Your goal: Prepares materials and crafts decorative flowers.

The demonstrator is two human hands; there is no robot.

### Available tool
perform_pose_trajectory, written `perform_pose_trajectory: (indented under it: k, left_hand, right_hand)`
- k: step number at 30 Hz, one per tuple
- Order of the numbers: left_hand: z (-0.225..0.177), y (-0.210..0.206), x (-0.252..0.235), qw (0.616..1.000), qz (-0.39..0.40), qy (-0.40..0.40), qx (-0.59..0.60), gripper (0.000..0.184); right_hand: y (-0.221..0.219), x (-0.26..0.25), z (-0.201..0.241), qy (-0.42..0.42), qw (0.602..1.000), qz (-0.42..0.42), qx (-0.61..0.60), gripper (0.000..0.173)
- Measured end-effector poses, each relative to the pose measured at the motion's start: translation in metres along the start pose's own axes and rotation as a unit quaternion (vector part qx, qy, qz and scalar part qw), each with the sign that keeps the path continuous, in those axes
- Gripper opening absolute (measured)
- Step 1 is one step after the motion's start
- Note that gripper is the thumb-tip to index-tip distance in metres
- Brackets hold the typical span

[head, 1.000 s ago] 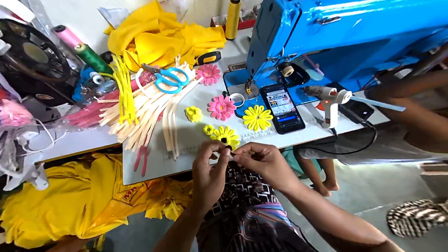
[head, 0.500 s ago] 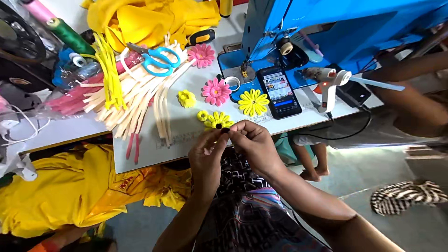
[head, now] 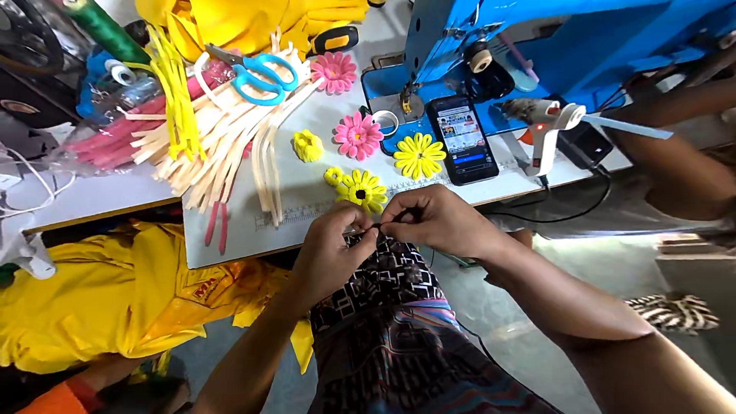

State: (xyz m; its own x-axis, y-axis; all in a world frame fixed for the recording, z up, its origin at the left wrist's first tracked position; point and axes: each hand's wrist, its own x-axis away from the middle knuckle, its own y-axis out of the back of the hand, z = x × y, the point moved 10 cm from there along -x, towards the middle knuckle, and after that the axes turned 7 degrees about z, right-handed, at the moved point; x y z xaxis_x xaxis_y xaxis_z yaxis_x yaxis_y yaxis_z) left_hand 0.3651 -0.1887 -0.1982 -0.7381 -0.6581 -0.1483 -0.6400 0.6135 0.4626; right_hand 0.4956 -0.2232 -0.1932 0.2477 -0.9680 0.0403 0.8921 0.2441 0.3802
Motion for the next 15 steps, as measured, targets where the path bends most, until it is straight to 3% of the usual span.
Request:
perform_pose_trajectory:
  k: [3, 8, 11, 15]
  left_hand:
    - [0.009, 0.008, 0.005, 0.988, -0.1, 0.026, 0.112, 0.011]
    - [0.028, -0.007, 0.016, 0.909, -0.261, 0.07, 0.316, 0.011]
    - [0.03, -0.003, 0.019, 0.915, -0.266, 0.058, 0.299, 0.009]
    - [0.022, 0.004, 0.016, 0.961, -0.184, 0.045, 0.2, 0.008]
  right_hand:
    - [0.004, -0.001, -0.012, -0.009, 0.988, -0.095, -0.124, 0.004]
    - [-0.017, 0.003, -0.033, -0.021, 0.934, -0.202, -0.294, 0.006]
    - [-0.025, 0.01, -0.033, -0.027, 0.942, -0.185, -0.28, 0.006]
    - [-0.014, 0.016, -0.027, -0.02, 0.982, -0.126, -0.136, 0.006]
